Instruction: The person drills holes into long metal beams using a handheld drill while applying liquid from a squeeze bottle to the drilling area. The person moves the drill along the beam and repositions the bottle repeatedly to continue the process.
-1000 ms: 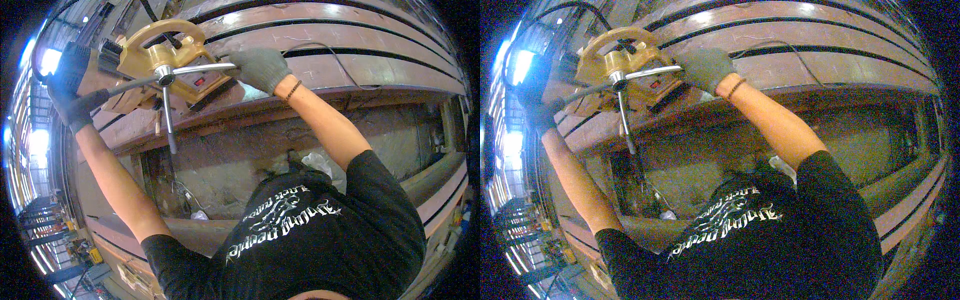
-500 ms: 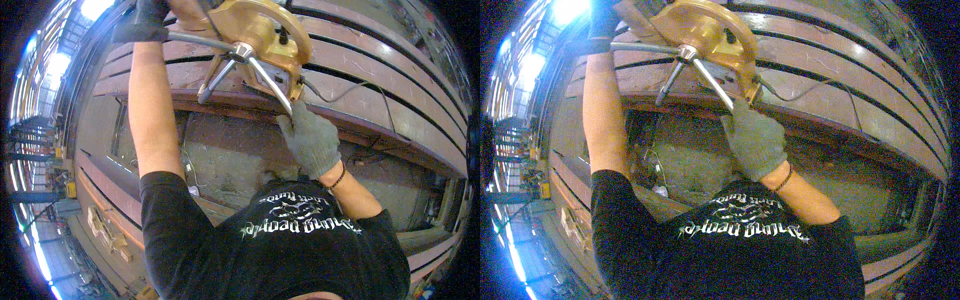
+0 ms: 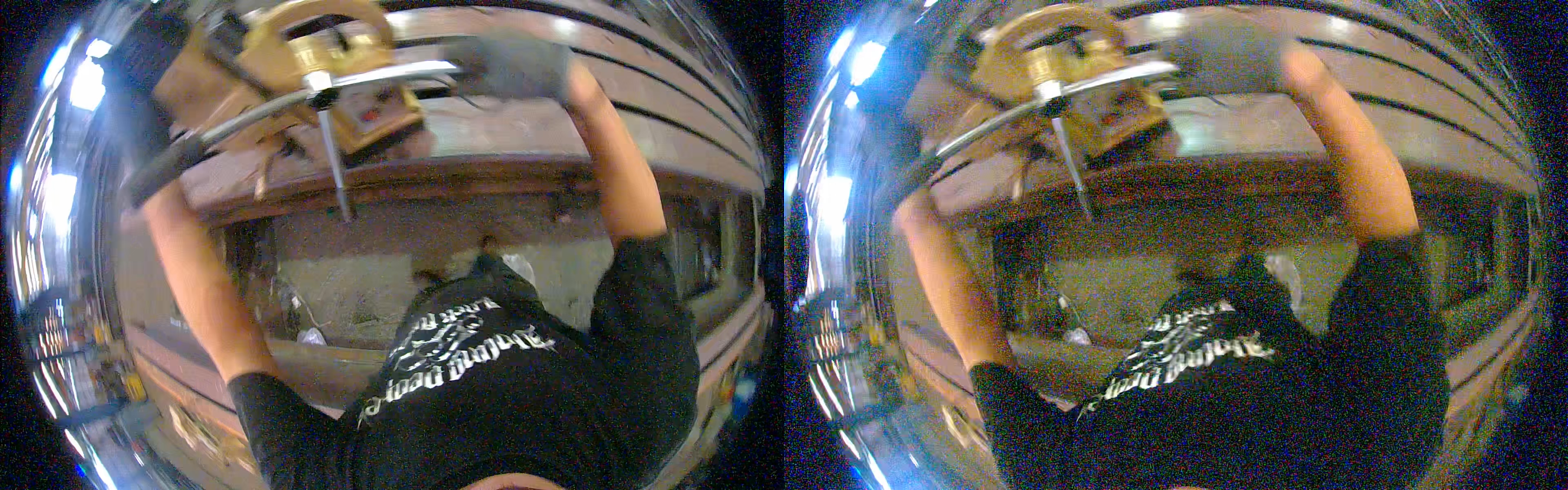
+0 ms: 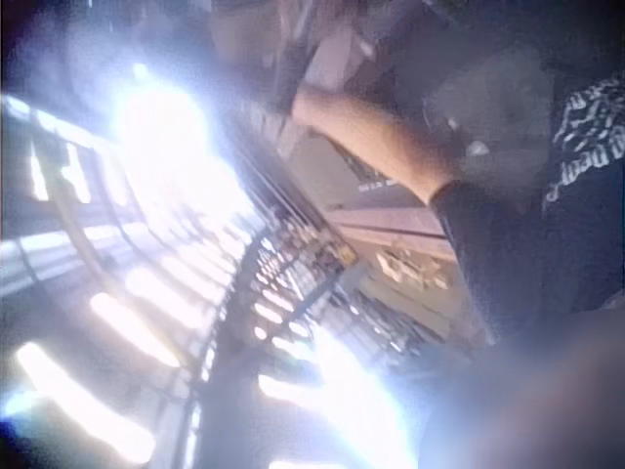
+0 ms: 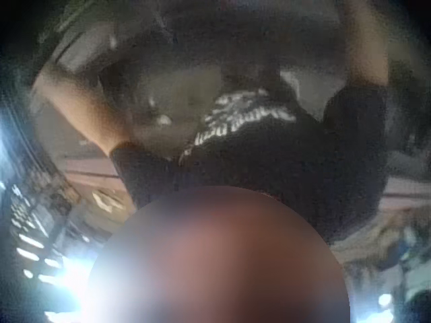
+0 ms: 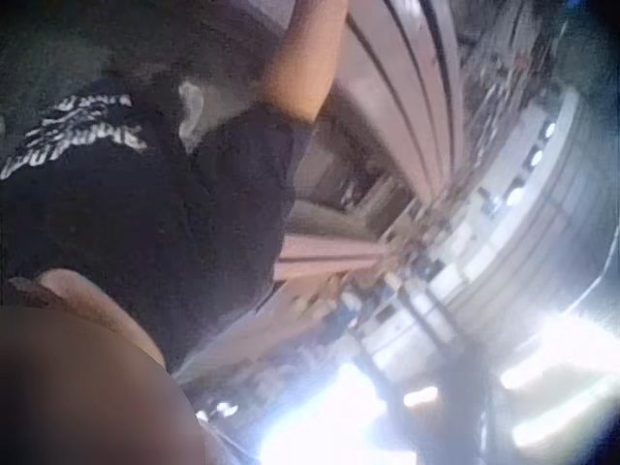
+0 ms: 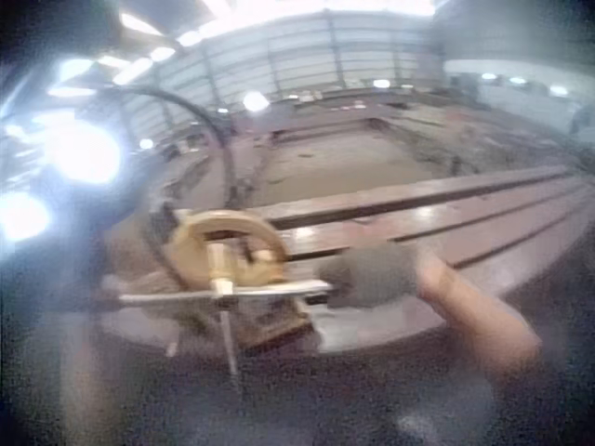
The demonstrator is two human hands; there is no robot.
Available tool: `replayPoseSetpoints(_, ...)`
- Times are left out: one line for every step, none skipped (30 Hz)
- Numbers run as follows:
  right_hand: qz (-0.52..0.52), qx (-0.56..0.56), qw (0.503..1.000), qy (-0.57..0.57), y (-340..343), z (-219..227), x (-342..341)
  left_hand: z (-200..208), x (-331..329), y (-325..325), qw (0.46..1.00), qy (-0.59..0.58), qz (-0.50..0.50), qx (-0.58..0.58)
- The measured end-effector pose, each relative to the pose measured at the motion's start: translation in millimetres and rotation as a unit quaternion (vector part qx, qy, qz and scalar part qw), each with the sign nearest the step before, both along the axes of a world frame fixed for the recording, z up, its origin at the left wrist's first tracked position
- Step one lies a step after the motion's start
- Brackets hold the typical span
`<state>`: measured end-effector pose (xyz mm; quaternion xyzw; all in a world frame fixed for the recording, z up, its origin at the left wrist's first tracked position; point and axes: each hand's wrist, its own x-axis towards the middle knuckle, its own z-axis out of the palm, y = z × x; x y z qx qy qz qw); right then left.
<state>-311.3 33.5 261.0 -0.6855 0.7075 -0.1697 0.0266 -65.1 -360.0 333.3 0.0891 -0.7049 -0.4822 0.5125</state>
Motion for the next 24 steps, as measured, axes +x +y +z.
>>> replayPoseSetpoints(-0.001, 0.018, 1.0, 0.012, 0, 1, -24, -1, -7, 5, 1.0, 0.008, -0.012, 0.007)
replayPoseSetpoints(-0.026, 0.114, 0.993, 0.0, -5, 4, -38, -1, -5, 10, 1.0, 0.011, -0.011, 0.007)
replayPoseSetpoints(-0.035, 0.126, 0.991, 0.01, -3, 12, -38, -4, -5, 16, 1.0, 0.019, -0.014, 0.01)
replayPoseSetpoints(-0.036, 0.135, 0.99, 0.018, -1, 21, -35, -5, -3, 23, 1.0, 0.024, -0.015, 0.011)
replayPoseSetpoints(-0.036, 0.144, 0.989, 0.025, 3, 25, -37, -6, -7, 29, 0.999, 0.027, -0.017, 0.013)
replayPoseSetpoints(-0.025, 0.104, 0.994, 0.031, 8, 17, -41, -8, -7, 32, 0.999, 0.029, -0.018, 0.015)
replayPoseSetpoints(-0.009, 0.064, 0.997, 0.034, 9, -1, -38, -7, -5, 36, 0.999, 0.033, -0.018, 0.017)
replayPoseSetpoints(0.009, 0.02, 0.999, 0.041, 5, -13, -36, -4, -6, 37, 0.999, 0.035, -0.019, 0.015)
replayPoseSetpoints(-0.004, 0.027, 0.999, 0.028, 7, -22, -30, 0, -9, 34, 0.999, 0.036, -0.021, 0.017)
replayPoseSetpoints(-0.065, 0.097, 0.993, -0.001, 15, -15, -10, 1, -13, 32, 0.999, 0.038, -0.025, 0.019)
replayPoseSetpoints(-0.035, 0.011, 0.999, -0.001, 30, -22, 9, 5, -17, 30, 0.998, 0.042, -0.033, 0.021)
replayPoseSetpoints(-0.08, -0.089, 0.993, 0.007, 45, -19, 41, 5, -24, 26, 0.998, 0.046, -0.04, 0.026)
replayPoseSetpoints(-0.149, 0.002, 0.988, -0.025, 54, -24, 62, 6, -33, 25, 0.997, 0.047, -0.049, 0.029)
replayPoseSetpoints(-0.186, -0.04, 0.981, -0.039, 57, -23, 93, 9, -27, 22, 0.998, 0.045, -0.043, 0.028)
replayPoseSetpoints(-0.221, -0.019, 0.973, -0.059, 57, -22, 116, 8, -29, 18, 0.998, 0.045, -0.043, 0.03)
replayPoseSetpoints(-0.261, 0.001, 0.962, -0.076, 57, -23, 128, 6, -38, 15, 0.997, 0.046, -0.052, 0.034)
replayPoseSetpoints(-0.27, -0.012, 0.959, -0.078, 56, -26, 132, 3, -49, 9, 0.997, 0.045, -0.055, 0.039)
replayPoseSetpoints(-0.279, -0.025, 0.957, -0.081, 54, -31, 134, 0, -55, 5, 0.996, 0.045, -0.067, 0.049)
replayPoseSetpoints(-0.277, -0.039, 0.956, -0.086, 54, -32, 135, 2, -53, -20, 0.998, 0.035, -0.036, 0.042)
replayPoseSetpoints(-0.268, -0.031, 0.96, -0.081, 53, -32, 133, 4, -62, -27, 0.998, 0.033, -0.034, 0.041)
replayPoseSetpoints(-0.256, -0.022, 0.963, -0.077, 50, -31, 127, 5, -66, -33, 0.998, 0.03, -0.035, 0.039)
replayPoseSetpoints(-0.247, -0.01, 0.966, -0.073, 49, -30, 117, 7, -72, -33, 0.998, 0.03, -0.04, 0.036)
replayPoseSetpoints(-0.237, -0.017, 0.97, -0.053, 53, -38, 110, 3, -73, -28, 0.998, 0.028, -0.043, 0.033)
replayPoseSetpoints(-0.225, -0.024, 0.973, -0.034, 57, -49, 101, 2, -74, -23, 0.998, 0.031, -0.045, 0.032)
